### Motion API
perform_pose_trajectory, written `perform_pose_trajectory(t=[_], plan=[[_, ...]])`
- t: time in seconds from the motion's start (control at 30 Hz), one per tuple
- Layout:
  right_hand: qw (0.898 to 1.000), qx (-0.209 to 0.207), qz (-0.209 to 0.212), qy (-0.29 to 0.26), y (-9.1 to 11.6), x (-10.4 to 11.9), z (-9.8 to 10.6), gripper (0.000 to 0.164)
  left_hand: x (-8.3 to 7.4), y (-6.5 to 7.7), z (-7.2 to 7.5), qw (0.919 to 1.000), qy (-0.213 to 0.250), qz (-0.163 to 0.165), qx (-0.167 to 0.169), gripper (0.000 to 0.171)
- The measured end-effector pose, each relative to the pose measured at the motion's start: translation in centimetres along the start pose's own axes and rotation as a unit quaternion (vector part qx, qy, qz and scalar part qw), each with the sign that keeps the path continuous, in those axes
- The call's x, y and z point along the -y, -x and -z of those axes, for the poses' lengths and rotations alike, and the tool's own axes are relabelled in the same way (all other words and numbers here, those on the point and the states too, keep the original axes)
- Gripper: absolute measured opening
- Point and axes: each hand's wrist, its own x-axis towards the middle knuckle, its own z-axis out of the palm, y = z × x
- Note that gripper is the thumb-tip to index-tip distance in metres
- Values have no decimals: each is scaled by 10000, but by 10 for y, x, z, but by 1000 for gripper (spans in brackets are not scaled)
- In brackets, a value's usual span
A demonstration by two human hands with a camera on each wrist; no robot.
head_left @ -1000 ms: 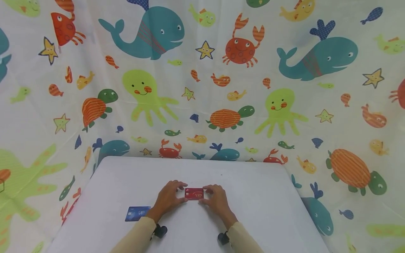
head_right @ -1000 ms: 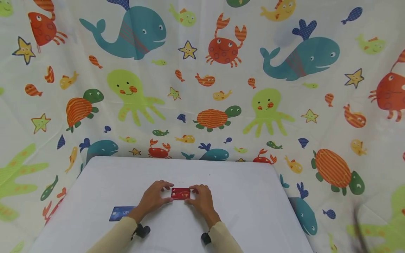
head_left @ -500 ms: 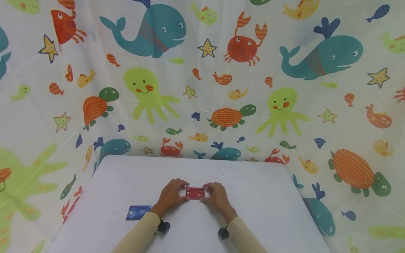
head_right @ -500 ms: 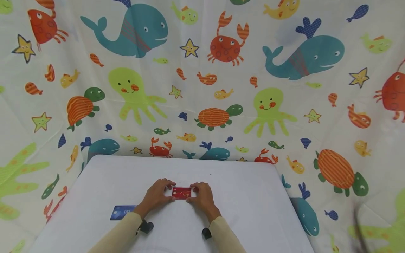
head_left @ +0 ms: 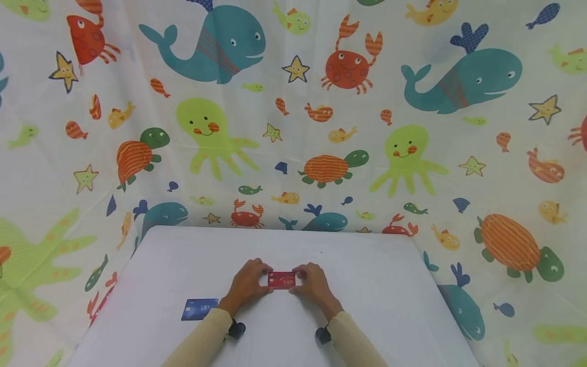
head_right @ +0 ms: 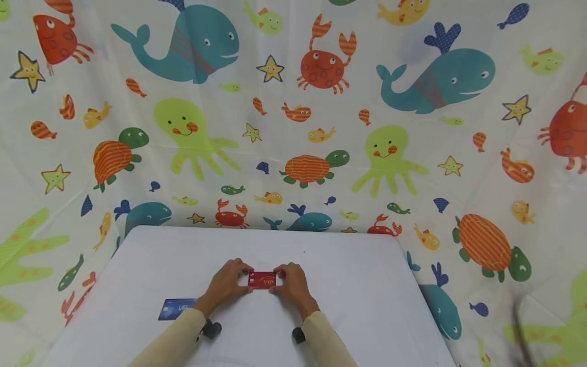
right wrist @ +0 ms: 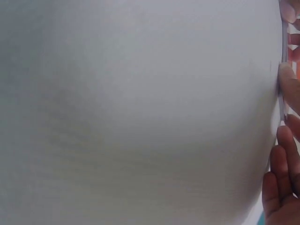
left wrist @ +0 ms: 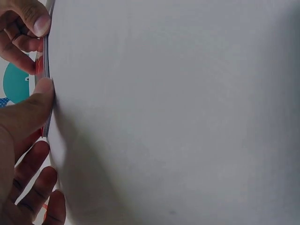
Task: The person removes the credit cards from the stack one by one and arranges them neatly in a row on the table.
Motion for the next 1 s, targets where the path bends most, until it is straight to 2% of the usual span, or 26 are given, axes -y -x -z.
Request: perform_pose_trajectory(t=[0.57,1.0], plan=[[9999,-15,163,31,1,-5,2,50,2,3,1,9999,40,-107,8,50],[9994,-52,129,-324,12,5,7,52,-5,10,17,9999,149,-71,33,49]])
